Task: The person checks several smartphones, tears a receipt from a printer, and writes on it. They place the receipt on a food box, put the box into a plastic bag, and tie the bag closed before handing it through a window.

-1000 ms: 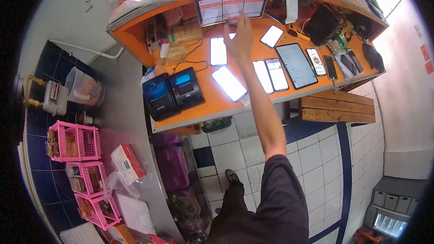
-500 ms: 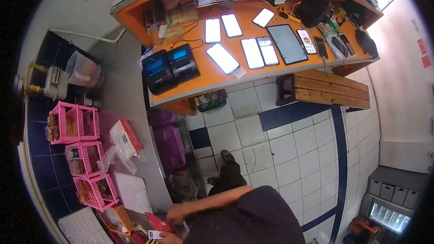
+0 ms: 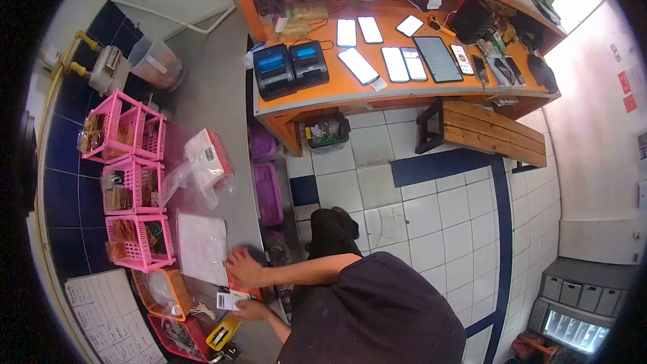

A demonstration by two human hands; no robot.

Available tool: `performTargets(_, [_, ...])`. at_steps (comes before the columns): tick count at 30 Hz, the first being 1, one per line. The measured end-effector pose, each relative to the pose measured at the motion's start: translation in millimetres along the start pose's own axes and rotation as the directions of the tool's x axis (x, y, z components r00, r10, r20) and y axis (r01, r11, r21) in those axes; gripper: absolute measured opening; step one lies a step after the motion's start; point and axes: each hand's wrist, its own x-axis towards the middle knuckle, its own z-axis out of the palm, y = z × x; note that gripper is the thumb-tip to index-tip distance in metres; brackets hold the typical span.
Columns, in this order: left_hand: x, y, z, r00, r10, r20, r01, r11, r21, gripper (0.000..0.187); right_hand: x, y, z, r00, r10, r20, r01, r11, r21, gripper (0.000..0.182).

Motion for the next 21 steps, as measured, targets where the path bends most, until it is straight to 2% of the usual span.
performTargets(1, [-3, 10, 5, 1.000, 0.006, 0.016, -0.006, 1.000, -0.025, 0.037, 2, 13, -7, 1.000, -0.001, 0.003, 0.001, 1.000, -0.004, 0.070])
performTargets(2, [-4, 17, 10, 1.000, 0.016, 0.027, -0.014, 0.998, -0.054, 0.036, 7, 28, -14, 0.990, 0.002, -0.143, 0.008, 0.997, 0.072, 0.069])
performTargets(3, [-1, 19, 30, 0.999, -0.003, 0.034, 0.010, 0.980, -0.199, 0.038, 15, 41, -21, 0.957, 0.017, -0.290, 0.027, 0.989, 0.147, 0.069])
performTargets(4, [2, 28, 42, 0.999, 0.001, 0.032, 0.006, 0.978, -0.208, 0.038, 24, 52, -28, 0.954, 0.015, -0.299, 0.029, 0.989, 0.143, 0.069])
performTargets(6, [2, 50, 61, 0.992, 0.061, 0.114, -0.026, 0.959, -0.281, 0.042, 34, 73, -43, 0.938, 0.187, -0.290, -0.102, 0.953, 0.284, 0.068])
performTargets(7, [6, 63, 71, 0.991, 0.055, 0.120, -0.030, 0.980, -0.197, 0.043, 43, 85, -51, 0.929, 0.177, -0.326, -0.101, 0.966, 0.237, 0.062])
performTargets(8, [11, 78, 77, 0.991, 0.060, 0.118, -0.036, 0.981, -0.189, 0.043, 52, 94, -62, 0.929, 0.182, -0.323, -0.103, 0.963, 0.247, 0.062])
performTargets(10, [20, 108, 90, 0.936, 0.022, 0.352, 0.042, 0.984, -0.174, 0.053, 72, 109, -81, 0.932, 0.266, -0.248, -0.188, 0.936, 0.298, 0.056])
performTargets(11, [28, 119, 96, 0.937, 0.023, 0.347, 0.038, 0.985, -0.168, 0.053, 83, 116, -91, 0.932, 0.266, -0.245, -0.186, 0.934, 0.306, 0.056])
performTargets(13, [43, 139, 101, 0.765, -0.038, 0.643, 0.412, 0.796, -0.443, 0.050, 106, 125, -110, 0.936, 0.267, -0.230, -0.219, 0.952, 0.214, 0.052])
performTargets(14, [48, 146, 97, 0.773, -0.040, 0.633, 0.404, 0.800, -0.443, 0.050, 117, 126, -118, 0.938, 0.261, -0.228, -0.210, 0.951, 0.225, 0.052])
performTargets(16, [62, 162, 91, 0.666, -0.023, 0.745, 0.437, 0.822, -0.365, 0.047, 139, 126, -140, 0.959, 0.279, -0.059, -0.266, 0.949, 0.169, 0.046])
performTargets(17, [72, 143, 111, 0.670, 0.015, 0.742, 0.445, 0.791, -0.419, 0.043, 144, 127, -151, 0.959, 0.277, -0.062, -0.263, 0.949, 0.175, 0.046])
performTargets(19, [68, 165, 92, 0.665, 0.002, 0.747, 0.449, 0.798, -0.402, 0.042, 149, 126, -172, 0.957, 0.206, 0.202, -0.225, 0.972, 0.075, 0.039])
performTargets(21, [66, 175, 86, 0.662, -0.028, 0.749, 0.456, 0.808, -0.373, 0.038, 148, 133, -179, 0.947, 0.191, 0.257, -0.225, 0.968, 0.110, 0.037])
